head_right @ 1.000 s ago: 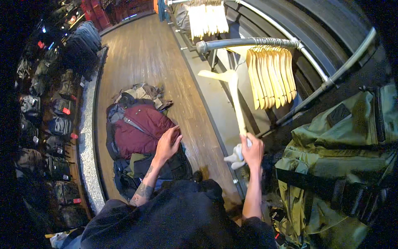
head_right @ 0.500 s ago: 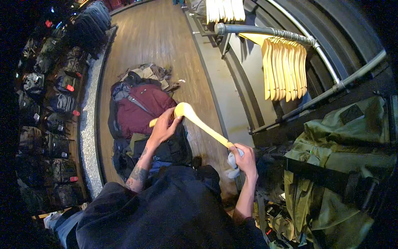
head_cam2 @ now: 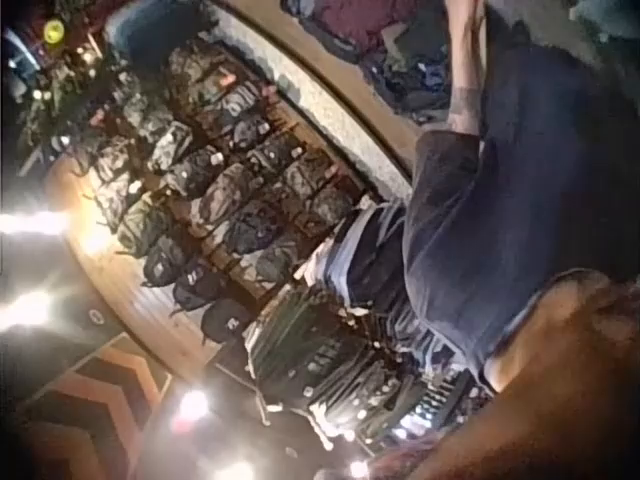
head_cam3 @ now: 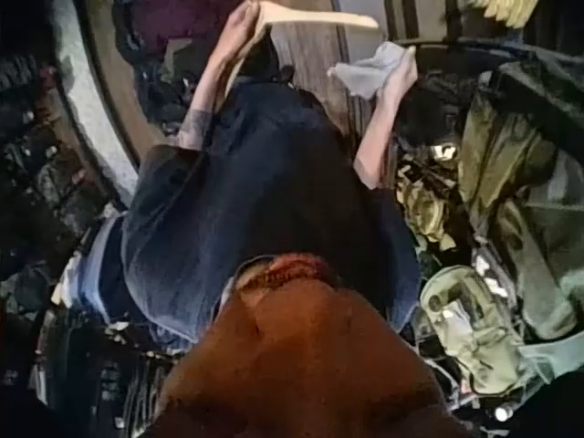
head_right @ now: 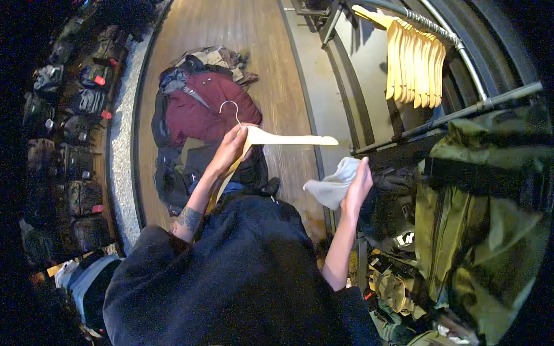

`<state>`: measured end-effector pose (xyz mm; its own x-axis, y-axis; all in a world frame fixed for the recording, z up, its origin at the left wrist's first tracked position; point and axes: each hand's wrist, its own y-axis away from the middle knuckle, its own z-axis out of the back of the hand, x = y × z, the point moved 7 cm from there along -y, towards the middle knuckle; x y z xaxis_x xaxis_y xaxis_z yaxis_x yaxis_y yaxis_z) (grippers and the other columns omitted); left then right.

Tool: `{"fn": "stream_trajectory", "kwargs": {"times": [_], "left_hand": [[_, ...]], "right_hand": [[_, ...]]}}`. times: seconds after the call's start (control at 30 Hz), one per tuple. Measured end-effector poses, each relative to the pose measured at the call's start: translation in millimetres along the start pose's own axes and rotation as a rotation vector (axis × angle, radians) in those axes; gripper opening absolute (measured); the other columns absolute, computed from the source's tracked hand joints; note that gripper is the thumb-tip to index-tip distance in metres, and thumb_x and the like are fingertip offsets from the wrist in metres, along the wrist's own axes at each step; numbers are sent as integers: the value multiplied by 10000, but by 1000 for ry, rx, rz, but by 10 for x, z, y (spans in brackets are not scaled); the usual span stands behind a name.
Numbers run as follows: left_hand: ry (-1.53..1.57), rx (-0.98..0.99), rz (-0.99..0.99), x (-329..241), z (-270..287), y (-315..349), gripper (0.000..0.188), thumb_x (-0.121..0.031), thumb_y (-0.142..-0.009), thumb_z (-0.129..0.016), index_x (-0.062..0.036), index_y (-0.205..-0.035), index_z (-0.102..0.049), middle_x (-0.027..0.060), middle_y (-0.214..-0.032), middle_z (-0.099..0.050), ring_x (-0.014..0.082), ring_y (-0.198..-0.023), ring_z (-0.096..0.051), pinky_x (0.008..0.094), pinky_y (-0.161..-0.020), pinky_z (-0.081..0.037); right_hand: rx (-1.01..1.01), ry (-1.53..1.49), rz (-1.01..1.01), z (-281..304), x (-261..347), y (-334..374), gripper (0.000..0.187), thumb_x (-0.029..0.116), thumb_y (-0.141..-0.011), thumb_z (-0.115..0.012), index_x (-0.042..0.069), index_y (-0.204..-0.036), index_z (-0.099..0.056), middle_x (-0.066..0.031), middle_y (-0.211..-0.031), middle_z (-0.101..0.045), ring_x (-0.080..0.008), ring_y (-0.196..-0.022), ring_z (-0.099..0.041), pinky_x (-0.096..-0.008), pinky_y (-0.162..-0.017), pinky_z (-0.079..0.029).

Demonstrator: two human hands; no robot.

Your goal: Wiping down wooden clothes hangers with a white cloth in a retail setting.

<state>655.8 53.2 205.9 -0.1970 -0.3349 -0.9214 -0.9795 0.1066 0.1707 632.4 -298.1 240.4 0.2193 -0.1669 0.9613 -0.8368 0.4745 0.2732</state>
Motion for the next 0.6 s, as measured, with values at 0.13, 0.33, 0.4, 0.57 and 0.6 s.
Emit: {"fn": "stream_trajectory", "kwargs": {"times": [0.13,0.33,0.4,0.57,0.6], "left_hand": [[54,50,8,41,-173,357,374,-329,-1091,-361,-35,-1199,-565,12,-801,-567,91,-582,-494,244,-503,-383],[-15,57,157,381,-489,1132,392,-323,-1079,-393,-13,-1199,-600,54,-1092,-649,146,-1030,-593,284,-933,-448],[-22,34,163,416,-627,1447,378,-288,-1074,-399,-11,-1244,-591,56,-1124,-656,151,-1054,-600,290,-954,-453],[-72,-36,283,607,-726,2352,330,-210,-1037,-429,-19,-1249,-595,51,-1150,-657,143,-1058,-603,295,-946,-465],[-117,13,259,651,-726,2515,323,-208,-1039,-423,-25,-1236,-600,45,-1128,-660,138,-1017,-613,294,-900,-482]], "right_hand": [[146,-212,-11,-99,-33,424,501,495,-1023,-500,32,-1169,-623,-77,-1120,-645,-192,-1022,-630,-361,-862,-527],[334,-4,525,-466,217,1728,514,299,-920,-709,54,-1337,-534,-111,-1351,-532,-263,-1211,-540,-422,-1029,-453],[360,455,809,-515,204,2172,541,296,-858,-752,114,-1335,-573,-112,-1420,-499,-309,-1276,-488,-468,-1057,-386],[362,854,982,-269,-288,2963,492,249,-831,-693,222,-1319,-632,-32,-1469,-504,-300,-1289,-468,-483,-1076,-272],[353,822,986,-169,-356,3113,466,231,-838,-678,227,-1303,-643,-9,-1415,-557,-281,-1273,-482,-483,-1052,-291]]}}
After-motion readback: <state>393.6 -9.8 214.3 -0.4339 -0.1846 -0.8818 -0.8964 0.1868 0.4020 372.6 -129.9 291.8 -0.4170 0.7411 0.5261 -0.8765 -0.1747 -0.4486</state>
